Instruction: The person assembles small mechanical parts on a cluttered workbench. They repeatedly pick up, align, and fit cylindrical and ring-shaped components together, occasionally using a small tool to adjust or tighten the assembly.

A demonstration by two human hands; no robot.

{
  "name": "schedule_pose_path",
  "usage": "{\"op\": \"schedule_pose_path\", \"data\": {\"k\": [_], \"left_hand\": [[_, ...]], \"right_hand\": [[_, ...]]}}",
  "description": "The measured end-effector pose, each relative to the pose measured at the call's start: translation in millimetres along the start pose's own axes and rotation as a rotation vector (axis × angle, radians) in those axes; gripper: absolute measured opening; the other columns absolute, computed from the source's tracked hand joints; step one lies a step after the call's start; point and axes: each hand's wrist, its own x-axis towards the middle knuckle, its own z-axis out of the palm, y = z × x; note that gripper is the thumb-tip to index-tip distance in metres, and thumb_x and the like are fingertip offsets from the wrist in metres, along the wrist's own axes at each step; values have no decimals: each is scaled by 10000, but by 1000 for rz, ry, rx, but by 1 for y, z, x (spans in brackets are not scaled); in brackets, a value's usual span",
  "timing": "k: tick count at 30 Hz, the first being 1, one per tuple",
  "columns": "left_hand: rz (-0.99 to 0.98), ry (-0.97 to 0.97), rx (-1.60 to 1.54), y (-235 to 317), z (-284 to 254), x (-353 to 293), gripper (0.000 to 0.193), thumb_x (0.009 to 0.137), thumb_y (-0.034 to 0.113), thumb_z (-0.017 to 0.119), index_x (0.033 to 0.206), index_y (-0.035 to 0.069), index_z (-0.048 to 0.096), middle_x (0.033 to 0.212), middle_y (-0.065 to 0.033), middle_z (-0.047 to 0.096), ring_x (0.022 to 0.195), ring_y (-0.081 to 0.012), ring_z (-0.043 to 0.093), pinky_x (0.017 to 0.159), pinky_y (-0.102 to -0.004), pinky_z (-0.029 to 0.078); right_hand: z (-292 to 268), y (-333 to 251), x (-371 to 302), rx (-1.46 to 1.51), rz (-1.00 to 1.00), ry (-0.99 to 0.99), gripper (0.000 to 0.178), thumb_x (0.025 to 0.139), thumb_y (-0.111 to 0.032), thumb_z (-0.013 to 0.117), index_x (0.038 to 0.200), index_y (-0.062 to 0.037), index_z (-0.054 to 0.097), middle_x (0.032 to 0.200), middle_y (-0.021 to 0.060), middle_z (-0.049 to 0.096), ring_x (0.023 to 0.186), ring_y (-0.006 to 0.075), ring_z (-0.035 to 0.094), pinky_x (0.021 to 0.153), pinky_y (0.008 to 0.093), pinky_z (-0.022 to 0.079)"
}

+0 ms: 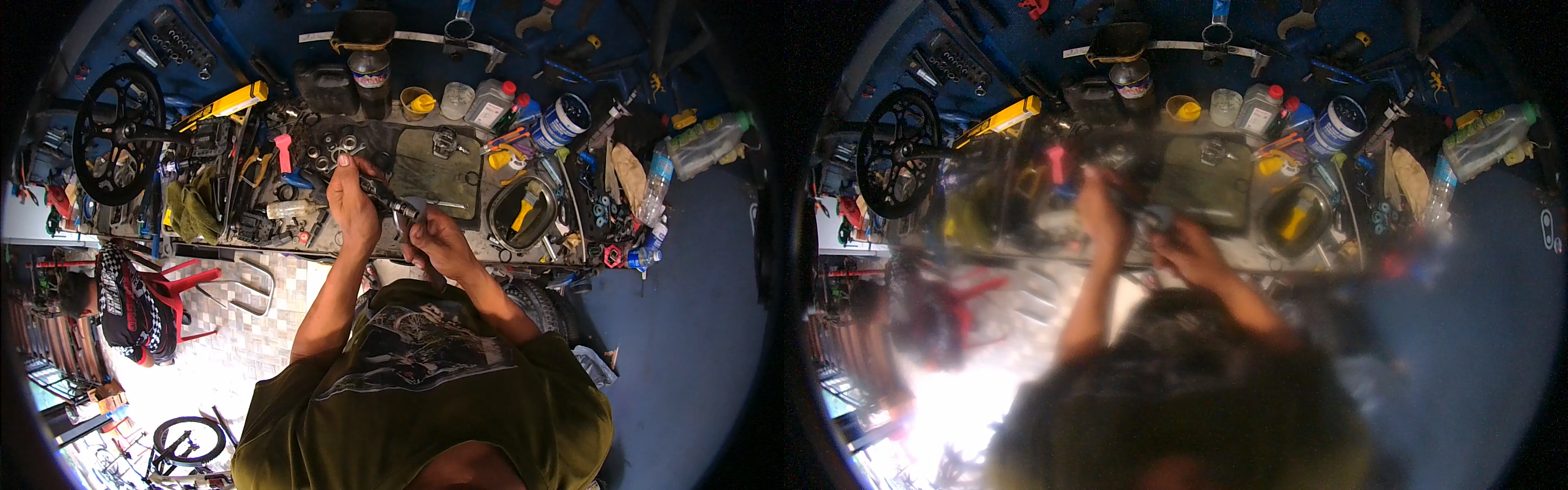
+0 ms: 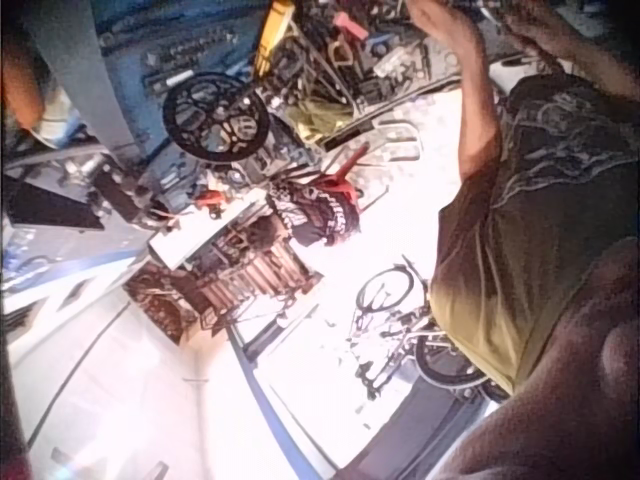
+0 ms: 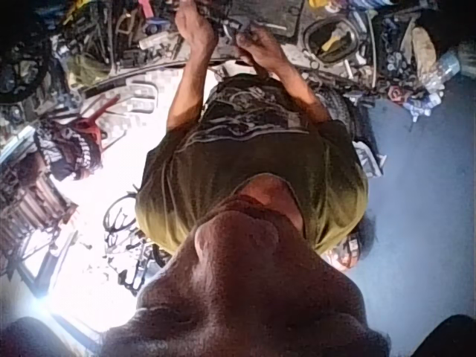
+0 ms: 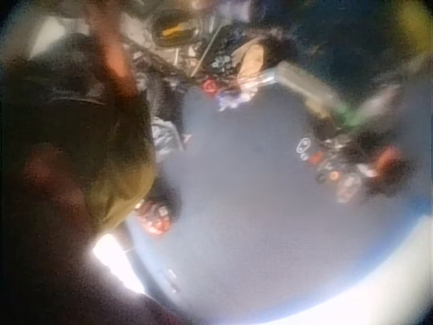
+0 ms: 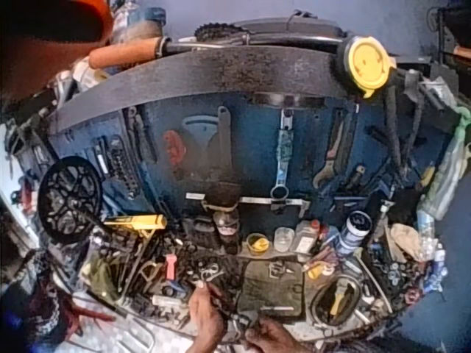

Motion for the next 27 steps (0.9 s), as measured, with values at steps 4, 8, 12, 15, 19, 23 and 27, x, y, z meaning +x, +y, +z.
{"op": "schedule_pose_path", "data": {"k": [4, 8, 12, 15, 19, 23, 27], "left_hand": [[-19, -9, -45, -2, -2, 1, 461, 1027, 387, 375, 766, 40, 529, 628, -41, 529, 528, -118, 485, 513, -257, 410], [-14, 1, -33, -1, -1, 1, 456, 1028, 384, 375, 767, 41, 525, 637, -41, 530, 532, -116, 485, 519, -256, 412], [17, -14, 1, 0, -3, 0, 460, 1028, 379, 373, 756, 41, 524, 648, -41, 532, 546, -115, 490, 528, -257, 414], [42, -27, 71, 2, -4, 1, 478, 1031, 375, 369, 743, 31, 534, 650, -32, 524, 562, -108, 475, 541, -256, 399], [146, -158, 315, 2, -5, 10, 505, 1036, 372, 359, 746, 6, 550, 647, -11, 487, 588, -99, 420, 554, -259, 354], [164, -263, 420, 3, -8, 16, 518, 1037, 380, 355, 761, -9, 557, 643, 0, 451, 601, -99, 376, 551, -274, 318], [144, -200, 347, 3, -1, 10, 544, 1034, 402, 350, 766, -16, 572, 621, -7, 434, 591, -101, 369, 543, -289, 314]], "right_hand": [[0, 3, 0, 37, 2, -16, 324, 944, -388, 568, 1015, -80, 496, 699, 18, 536, 543, 66, 454, 474, 218, 365], [1, 8, 2, 34, -14, -18, 354, 928, -414, 578, 1011, -81, 492, 716, -13, 478, 565, 72, 455, 468, 217, 349], [-3, 7, 4, 30, 49, -28, 379, 905, -432, 600, 1002, -82, 493, 714, -28, 439, 569, 72, 448, 458, 220, 337], [-3, 4, 4, 38, 45, -43, 362, 908, -410, 614, 1006, -81, 497, 694, -27, 445, 567, 68, 447, 454, 222, 341], [-18, -6, 7, -90, 46, -81, 362, 924, -403, 610, 1024, -72, 507, 674, -22, 468, 565, 62, 464, 456, 210, 353], [-25, -10, 11, -144, -60, -44, 481, 920, -527, 546, 1041, -63, 514, 679, -16, 497, 566, 60, 482, 452, 201, 358], [-8, -18, 14, -98, 107, 344, 413, 934, -462, 539, 897, -56, 600, 723, 5, 569, 610, 107, 520, 565, 296, 426]]}}
